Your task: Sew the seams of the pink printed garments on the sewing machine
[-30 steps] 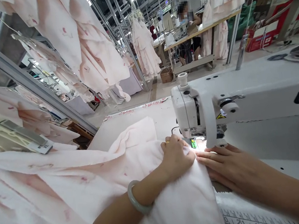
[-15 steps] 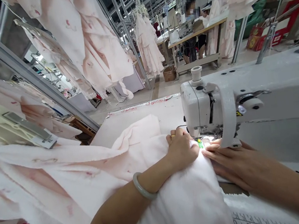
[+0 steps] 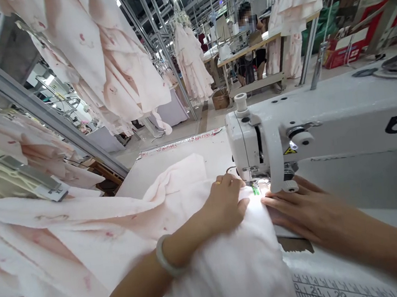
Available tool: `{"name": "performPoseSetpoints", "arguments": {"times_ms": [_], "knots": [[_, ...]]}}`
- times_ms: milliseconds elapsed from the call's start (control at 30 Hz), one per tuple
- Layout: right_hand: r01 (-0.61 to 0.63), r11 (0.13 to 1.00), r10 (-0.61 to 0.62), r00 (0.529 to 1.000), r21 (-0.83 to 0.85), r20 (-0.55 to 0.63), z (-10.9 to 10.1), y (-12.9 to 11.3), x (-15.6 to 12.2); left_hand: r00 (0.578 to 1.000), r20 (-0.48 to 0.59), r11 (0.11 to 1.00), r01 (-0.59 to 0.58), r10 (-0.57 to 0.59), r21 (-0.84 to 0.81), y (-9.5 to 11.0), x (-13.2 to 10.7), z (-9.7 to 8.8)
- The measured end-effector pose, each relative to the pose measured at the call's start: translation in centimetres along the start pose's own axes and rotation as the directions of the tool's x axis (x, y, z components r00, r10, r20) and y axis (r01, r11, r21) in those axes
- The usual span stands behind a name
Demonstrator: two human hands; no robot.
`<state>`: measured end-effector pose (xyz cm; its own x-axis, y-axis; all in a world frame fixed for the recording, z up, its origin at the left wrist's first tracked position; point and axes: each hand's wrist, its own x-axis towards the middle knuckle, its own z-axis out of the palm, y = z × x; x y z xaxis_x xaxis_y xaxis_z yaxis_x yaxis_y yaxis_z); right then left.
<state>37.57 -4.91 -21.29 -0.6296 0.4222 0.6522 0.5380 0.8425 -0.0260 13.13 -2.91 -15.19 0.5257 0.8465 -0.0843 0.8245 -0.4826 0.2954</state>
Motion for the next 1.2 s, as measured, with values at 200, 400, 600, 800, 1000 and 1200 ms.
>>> {"name": "performPoseSetpoints", "arguments": {"times_ms": [200,400,600,800,1000,1200], "knots": [[0.061,0.997,-0.063,0.998,0.054,0.022,-1.0,-0.3,0.4,0.931,0.040,0.931,-0.365,0.363,0.030,0.3,-5.1,0.9],[-0.012,0.994,-0.003,0.991,0.111,0.134,0.0,-0.6,-0.1,0.933,0.016,0.932,-0.361,0.360,0.037,0.1,-4.6,2.0],[-0.058,0.998,0.058,0.993,-0.003,0.103,0.6,0.5,-0.9,0.942,-0.005,0.939,-0.334,0.336,0.084,-0.8,-1.9,1.9],[-0.024,1.000,0.023,0.993,0.011,0.116,-0.2,0.9,-0.3,0.946,0.064,0.947,-0.320,0.317,0.035,-1.5,0.2,0.1],[0.194,0.969,-0.209,0.974,0.152,0.091,-1.8,-1.0,0.4,0.958,0.038,0.958,-0.285,0.285,-0.020,1.2,-4.5,-0.9],[0.363,0.917,-0.386,0.912,0.167,0.138,-2.0,-4.8,-0.1,0.947,-0.173,0.961,-0.277,0.270,-0.022,3.2,-9.8,5.1]]}}
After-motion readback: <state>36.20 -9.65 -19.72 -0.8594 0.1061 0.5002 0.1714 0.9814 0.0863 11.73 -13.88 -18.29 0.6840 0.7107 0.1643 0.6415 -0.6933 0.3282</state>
